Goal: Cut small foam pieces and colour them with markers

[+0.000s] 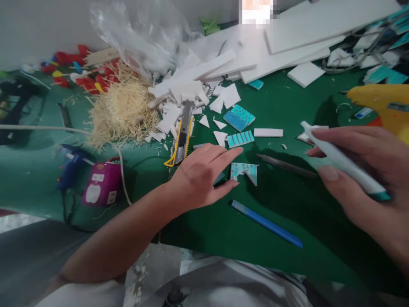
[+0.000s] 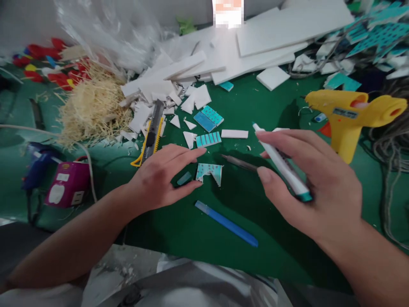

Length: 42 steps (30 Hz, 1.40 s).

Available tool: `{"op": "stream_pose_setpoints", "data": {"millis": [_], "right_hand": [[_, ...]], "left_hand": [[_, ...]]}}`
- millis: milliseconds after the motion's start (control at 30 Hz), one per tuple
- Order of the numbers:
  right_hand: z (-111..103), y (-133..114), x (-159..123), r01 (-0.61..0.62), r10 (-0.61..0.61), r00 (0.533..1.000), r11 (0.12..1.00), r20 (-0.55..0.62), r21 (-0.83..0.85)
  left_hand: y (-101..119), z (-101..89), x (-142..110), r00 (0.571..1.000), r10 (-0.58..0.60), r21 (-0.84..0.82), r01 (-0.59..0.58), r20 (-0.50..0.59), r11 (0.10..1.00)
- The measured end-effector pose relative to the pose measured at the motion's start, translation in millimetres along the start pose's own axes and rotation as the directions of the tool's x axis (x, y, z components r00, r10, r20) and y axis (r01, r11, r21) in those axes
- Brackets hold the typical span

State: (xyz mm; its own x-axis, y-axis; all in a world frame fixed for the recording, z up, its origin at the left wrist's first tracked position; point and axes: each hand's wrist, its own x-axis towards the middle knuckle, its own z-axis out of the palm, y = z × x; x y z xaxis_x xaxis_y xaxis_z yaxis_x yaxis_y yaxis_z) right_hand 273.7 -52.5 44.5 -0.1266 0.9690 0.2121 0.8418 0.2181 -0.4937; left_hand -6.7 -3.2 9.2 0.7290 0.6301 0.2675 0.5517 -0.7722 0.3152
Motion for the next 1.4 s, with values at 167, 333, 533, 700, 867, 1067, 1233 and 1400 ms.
{"op": "stream_pose_setpoints", "data": {"millis": [167, 333, 533, 700, 867, 1067, 1233, 1400], "right_hand": [[9, 17, 10, 0.267, -0.272, 0.962, 0.957, -0.025, -0.116], [15, 25, 15, 0.369, -0.372, 0.928, 0.920, 0.002, -0.134], [14, 29, 16, 0.490, -0.498, 0.867, 0.843, 0.023, -0.224], [13, 26, 15, 0.475, -0.485, 0.874, 0.841, 0.029, -0.261], [13, 15, 11, 0.486, -0.516, 0.856, 0.820, -0.024, -0.302], [23, 14, 9, 0.506, -0.522, 0.851, 0.779, 0.064, -0.371], [23, 14, 6, 0.534, -0.539, 0.837, 0.766, 0.095, -0.359], [23, 11, 4, 0.568, -0.563, 0.818, 0.764, 0.115, -0.305]], "left_hand": [[0, 0.3, 1, 1.000, -0.010, 0.022, 0.011, -0.005, 1.000], [-1, 1.2, 0, 1.000, -0.021, 0.018, 0.020, 0.006, 1.000], [-2, 0.1, 0, 1.000, -0.012, 0.015, 0.012, 0.014, 1.000], [-2, 0.4, 0, 1.000, -0.015, 0.006, 0.015, 0.011, 1.000], [-1, 0.0, 0, 1.000, -0.017, -0.030, 0.018, 0.012, 0.999], [1, -0.4, 2, 1.000, 0.008, -0.041, -0.007, 0.016, 0.999], [1, 0.7, 1, 1.000, -0.007, -0.046, 0.008, 0.026, 0.999], [2, -1.1, 1, 0.999, -0.020, -0.065, 0.022, 0.038, 0.998]]}}
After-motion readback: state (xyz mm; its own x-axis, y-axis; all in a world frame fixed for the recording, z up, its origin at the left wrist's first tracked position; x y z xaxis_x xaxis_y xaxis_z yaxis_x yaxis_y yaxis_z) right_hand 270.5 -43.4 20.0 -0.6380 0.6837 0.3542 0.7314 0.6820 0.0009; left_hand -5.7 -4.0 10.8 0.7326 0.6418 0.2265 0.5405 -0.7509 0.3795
